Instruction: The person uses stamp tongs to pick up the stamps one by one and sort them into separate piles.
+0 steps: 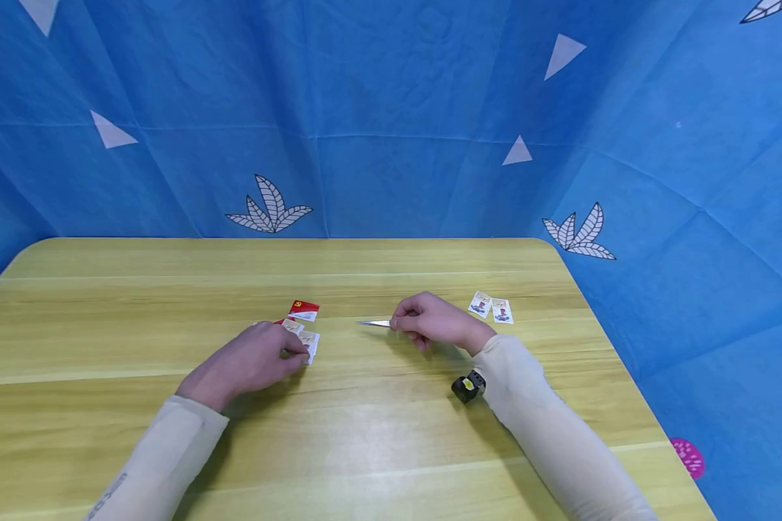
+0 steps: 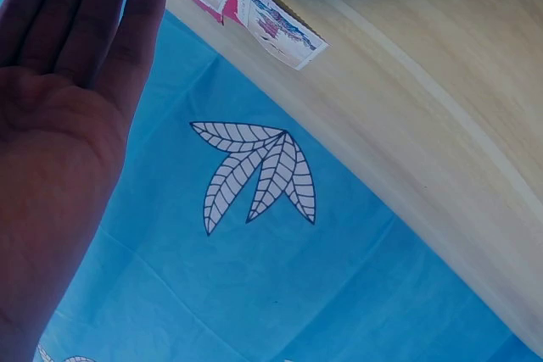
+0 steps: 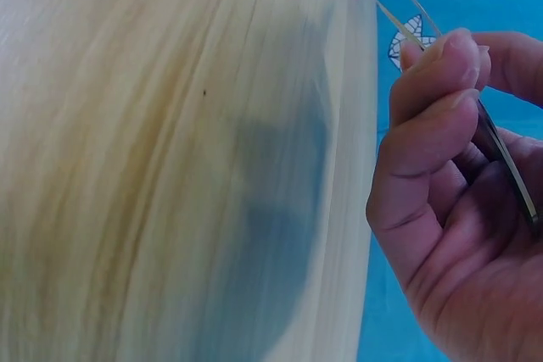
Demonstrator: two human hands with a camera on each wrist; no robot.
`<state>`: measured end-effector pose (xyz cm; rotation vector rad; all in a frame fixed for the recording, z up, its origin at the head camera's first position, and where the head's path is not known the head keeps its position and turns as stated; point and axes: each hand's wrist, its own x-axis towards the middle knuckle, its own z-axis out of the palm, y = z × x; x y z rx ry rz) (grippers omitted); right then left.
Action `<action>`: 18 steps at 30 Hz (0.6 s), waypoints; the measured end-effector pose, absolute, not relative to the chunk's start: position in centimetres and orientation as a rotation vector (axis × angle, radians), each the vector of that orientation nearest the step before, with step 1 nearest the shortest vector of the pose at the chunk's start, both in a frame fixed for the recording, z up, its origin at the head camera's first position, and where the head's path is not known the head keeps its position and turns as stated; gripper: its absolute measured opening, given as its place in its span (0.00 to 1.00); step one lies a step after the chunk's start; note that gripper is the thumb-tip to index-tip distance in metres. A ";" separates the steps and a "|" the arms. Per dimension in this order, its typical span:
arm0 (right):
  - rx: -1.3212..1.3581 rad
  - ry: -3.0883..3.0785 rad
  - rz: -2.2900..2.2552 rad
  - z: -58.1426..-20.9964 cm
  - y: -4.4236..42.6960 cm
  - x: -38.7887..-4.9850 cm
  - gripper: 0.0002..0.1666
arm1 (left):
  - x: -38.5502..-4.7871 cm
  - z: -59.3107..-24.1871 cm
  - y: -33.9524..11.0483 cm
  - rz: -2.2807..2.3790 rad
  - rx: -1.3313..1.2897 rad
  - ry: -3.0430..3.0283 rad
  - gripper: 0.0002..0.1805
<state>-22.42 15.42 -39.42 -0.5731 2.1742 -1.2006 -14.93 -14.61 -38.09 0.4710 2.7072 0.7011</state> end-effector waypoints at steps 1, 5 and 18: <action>-0.576 2.174 -1.198 -39.4 15.3 -22.4 0.13 | -14.9 -38.1 -14.6 0.700 0.468 2.707 0.12; -0.596 2.173 -1.184 -39.3 14.9 -22.4 0.13 | -14.9 -38.1 -14.6 0.705 0.462 2.701 0.12; -0.637 2.154 -1.137 -39.4 13.2 -22.0 0.13 | -15.1 -38.0 -14.6 0.716 0.454 2.684 0.13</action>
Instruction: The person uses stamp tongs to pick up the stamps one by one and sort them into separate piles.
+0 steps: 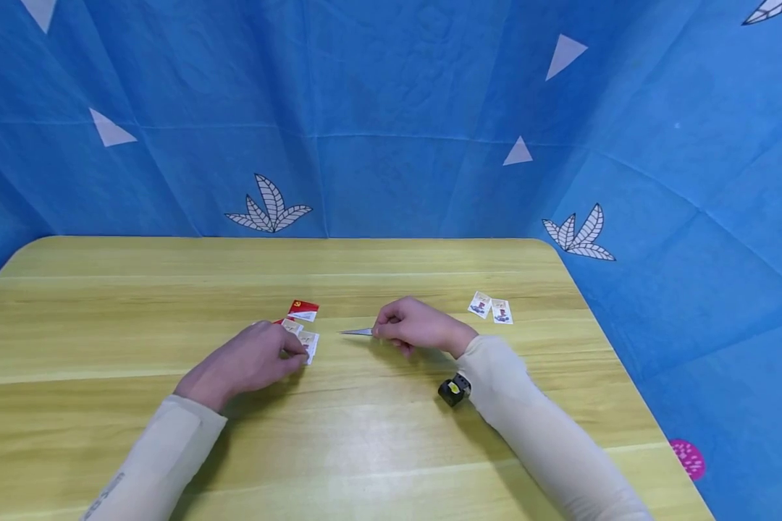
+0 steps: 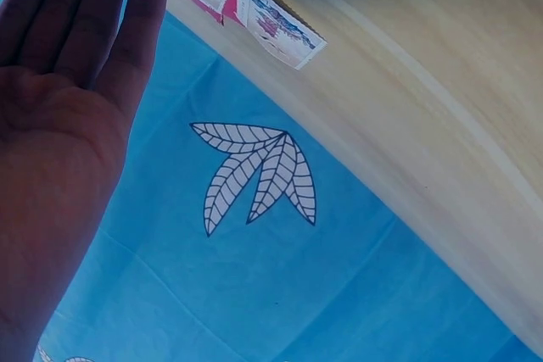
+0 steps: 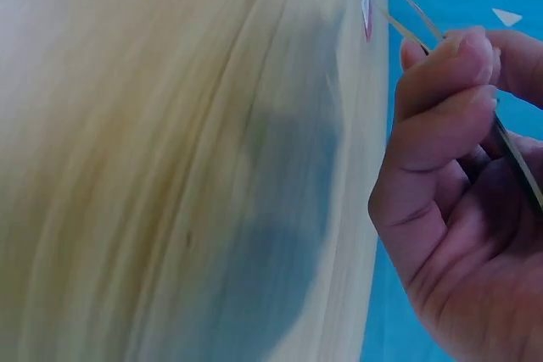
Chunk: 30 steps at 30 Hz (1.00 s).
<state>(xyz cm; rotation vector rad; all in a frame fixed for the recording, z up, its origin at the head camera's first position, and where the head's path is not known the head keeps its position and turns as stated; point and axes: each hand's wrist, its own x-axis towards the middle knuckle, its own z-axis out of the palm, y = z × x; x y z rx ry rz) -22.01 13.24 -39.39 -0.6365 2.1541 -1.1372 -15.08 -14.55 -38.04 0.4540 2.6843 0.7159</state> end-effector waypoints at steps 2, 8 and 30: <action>-0.643 2.157 -1.138 -39.4 12.8 -21.9 0.14 | -15.1 -38.0 -14.6 0.714 0.466 2.690 0.13; -0.638 2.156 -1.153 -39.5 11.6 -21.9 0.14 | -15.0 -38.1 -14.6 0.710 0.526 2.711 0.10; -0.644 2.145 -1.148 -40.4 10.1 -21.9 0.13 | -15.2 -38.3 -14.6 0.704 0.555 2.725 0.08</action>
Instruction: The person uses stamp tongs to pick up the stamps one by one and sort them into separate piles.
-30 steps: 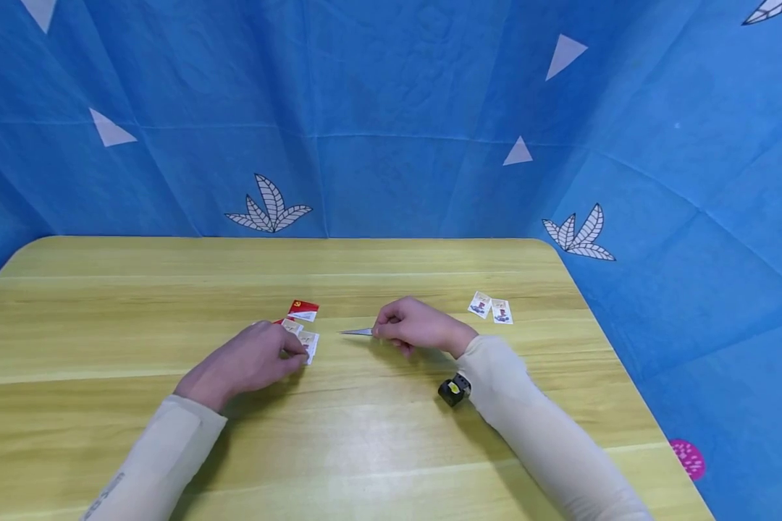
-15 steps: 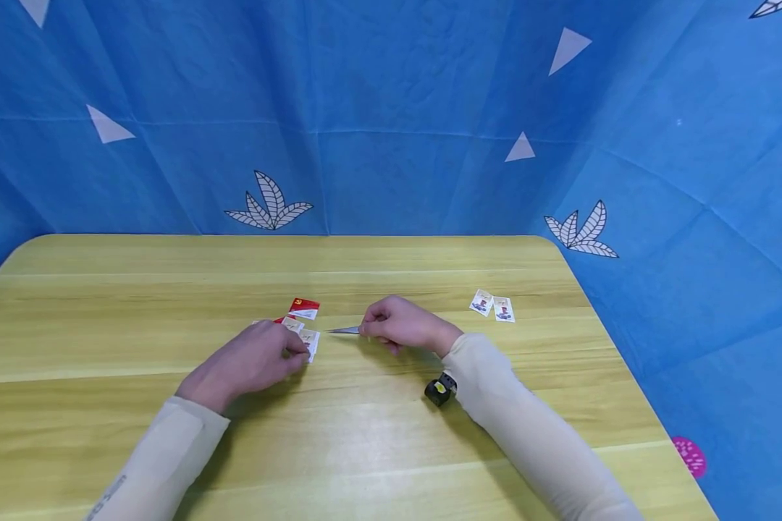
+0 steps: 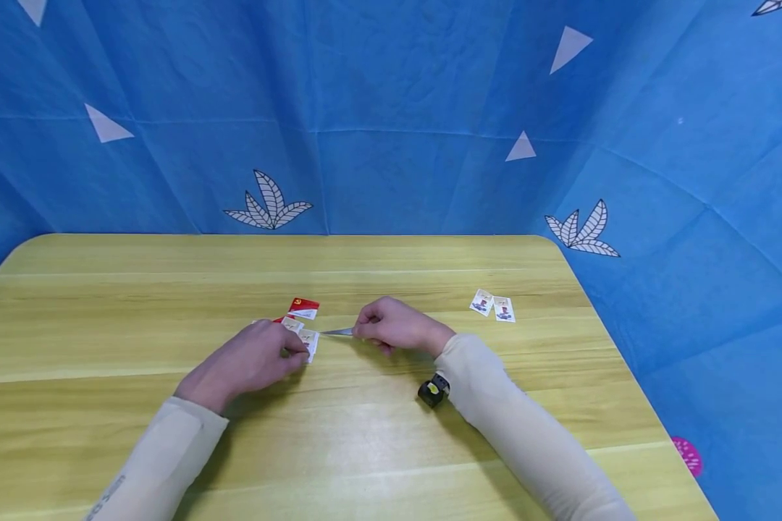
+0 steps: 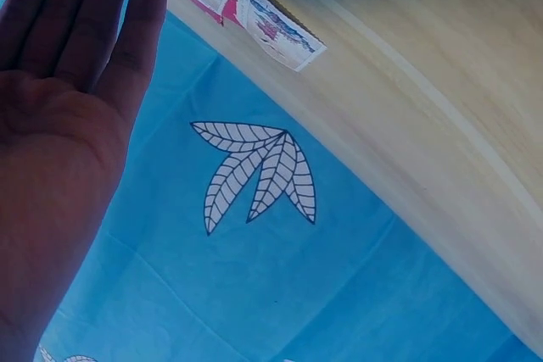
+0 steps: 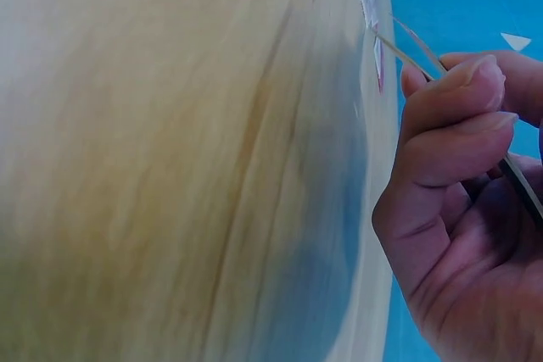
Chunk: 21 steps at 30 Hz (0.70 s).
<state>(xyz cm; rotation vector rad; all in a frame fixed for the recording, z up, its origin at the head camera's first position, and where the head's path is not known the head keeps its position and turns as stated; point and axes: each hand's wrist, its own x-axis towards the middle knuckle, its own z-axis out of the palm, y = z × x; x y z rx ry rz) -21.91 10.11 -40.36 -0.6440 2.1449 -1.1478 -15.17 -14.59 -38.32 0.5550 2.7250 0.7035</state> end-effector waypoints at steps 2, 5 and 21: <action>-0.628 2.143 -1.155 -40.4 10.1 -21.9 0.13 | -15.2 -38.3 -14.6 0.704 0.529 2.723 0.10; -0.607 2.145 -1.160 -40.4 10.1 -21.9 0.13 | -15.2 -38.3 -14.5 0.707 0.504 2.718 0.11; -0.619 2.165 -1.140 -40.5 9.3 -21.8 0.11 | -14.7 -38.2 -14.9 0.714 0.518 2.715 0.10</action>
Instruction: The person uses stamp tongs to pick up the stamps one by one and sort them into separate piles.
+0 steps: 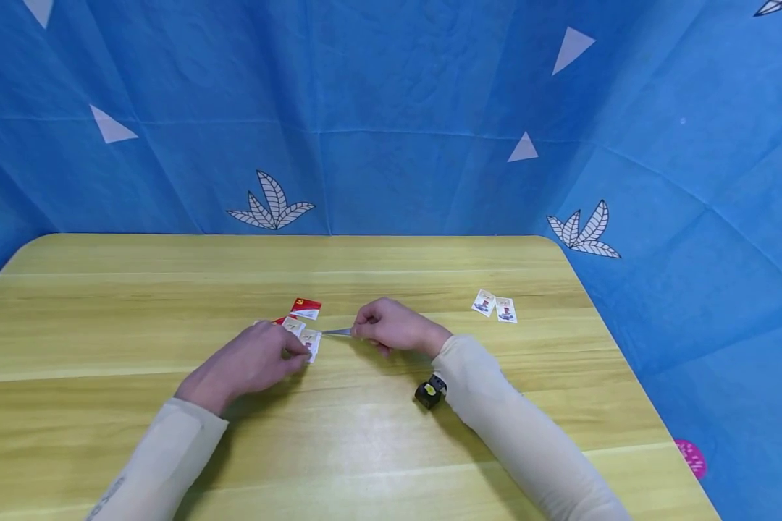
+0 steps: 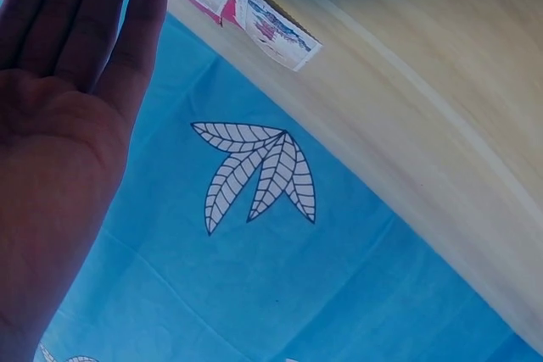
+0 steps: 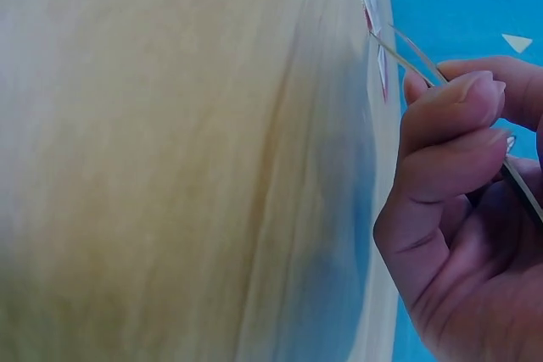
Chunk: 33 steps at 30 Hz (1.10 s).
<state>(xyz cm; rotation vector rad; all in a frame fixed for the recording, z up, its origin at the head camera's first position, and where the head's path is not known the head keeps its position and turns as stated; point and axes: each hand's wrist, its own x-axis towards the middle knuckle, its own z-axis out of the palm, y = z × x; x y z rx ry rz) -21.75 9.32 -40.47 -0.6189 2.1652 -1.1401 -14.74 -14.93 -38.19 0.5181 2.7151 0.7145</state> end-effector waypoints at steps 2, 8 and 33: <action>-0.625 2.170 -1.137 -40.5 9.3 -21.8 0.11 | -14.7 -38.2 -14.9 0.708 0.519 2.715 0.10; -0.635 2.167 -1.160 -40.8 9.2 -21.7 0.10 | -14.7 -38.2 -14.9 0.706 0.506 2.713 0.10; -0.693 2.151 -1.199 -40.8 9.3 -22.0 0.09 | -15.0 -38.3 -14.9 0.724 0.524 2.728 0.07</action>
